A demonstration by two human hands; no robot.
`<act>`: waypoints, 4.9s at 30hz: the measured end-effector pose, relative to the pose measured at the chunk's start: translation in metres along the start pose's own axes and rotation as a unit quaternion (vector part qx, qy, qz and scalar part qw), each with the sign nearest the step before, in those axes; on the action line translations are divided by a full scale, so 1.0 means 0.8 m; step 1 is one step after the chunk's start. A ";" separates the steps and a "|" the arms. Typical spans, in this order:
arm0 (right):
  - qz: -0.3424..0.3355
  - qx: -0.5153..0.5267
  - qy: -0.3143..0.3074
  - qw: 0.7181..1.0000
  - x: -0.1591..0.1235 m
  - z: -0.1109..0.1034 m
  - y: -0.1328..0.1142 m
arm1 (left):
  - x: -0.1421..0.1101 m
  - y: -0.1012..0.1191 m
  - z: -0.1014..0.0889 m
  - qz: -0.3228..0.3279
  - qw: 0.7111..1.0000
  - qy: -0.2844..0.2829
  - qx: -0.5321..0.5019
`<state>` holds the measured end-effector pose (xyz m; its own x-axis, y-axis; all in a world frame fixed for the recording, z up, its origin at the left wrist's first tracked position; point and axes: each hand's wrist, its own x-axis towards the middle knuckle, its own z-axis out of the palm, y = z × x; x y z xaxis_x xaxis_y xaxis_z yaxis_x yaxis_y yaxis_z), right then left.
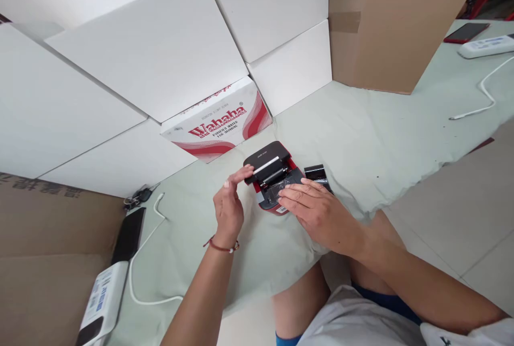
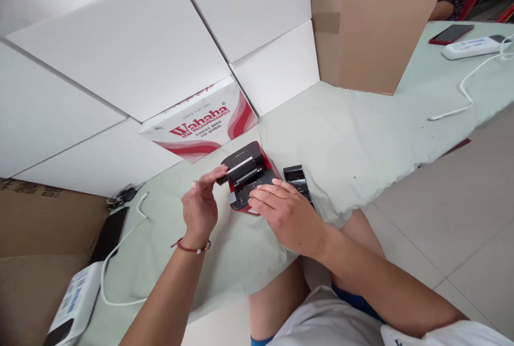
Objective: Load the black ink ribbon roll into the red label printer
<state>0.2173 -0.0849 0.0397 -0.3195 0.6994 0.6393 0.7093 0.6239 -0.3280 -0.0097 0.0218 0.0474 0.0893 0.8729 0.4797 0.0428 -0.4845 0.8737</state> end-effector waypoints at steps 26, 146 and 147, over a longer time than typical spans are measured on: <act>0.002 0.016 0.031 0.999 -0.012 0.010 0.007 | -0.041 -0.036 0.020 -0.150 0.976 -0.004 -0.158; -0.120 -0.018 0.093 0.988 0.023 0.037 0.028 | 0.059 -0.017 0.006 -0.109 0.985 0.078 -0.107; -0.118 -0.012 0.093 0.989 0.023 0.037 0.029 | 0.060 -0.017 0.007 -0.105 0.985 0.074 -0.114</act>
<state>0.2091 -0.0476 0.0233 -0.3585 0.4576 0.8136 0.6440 0.7523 -0.1393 -0.0001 0.0702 0.0583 -0.0435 0.9597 0.2777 -0.1817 -0.2810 0.9424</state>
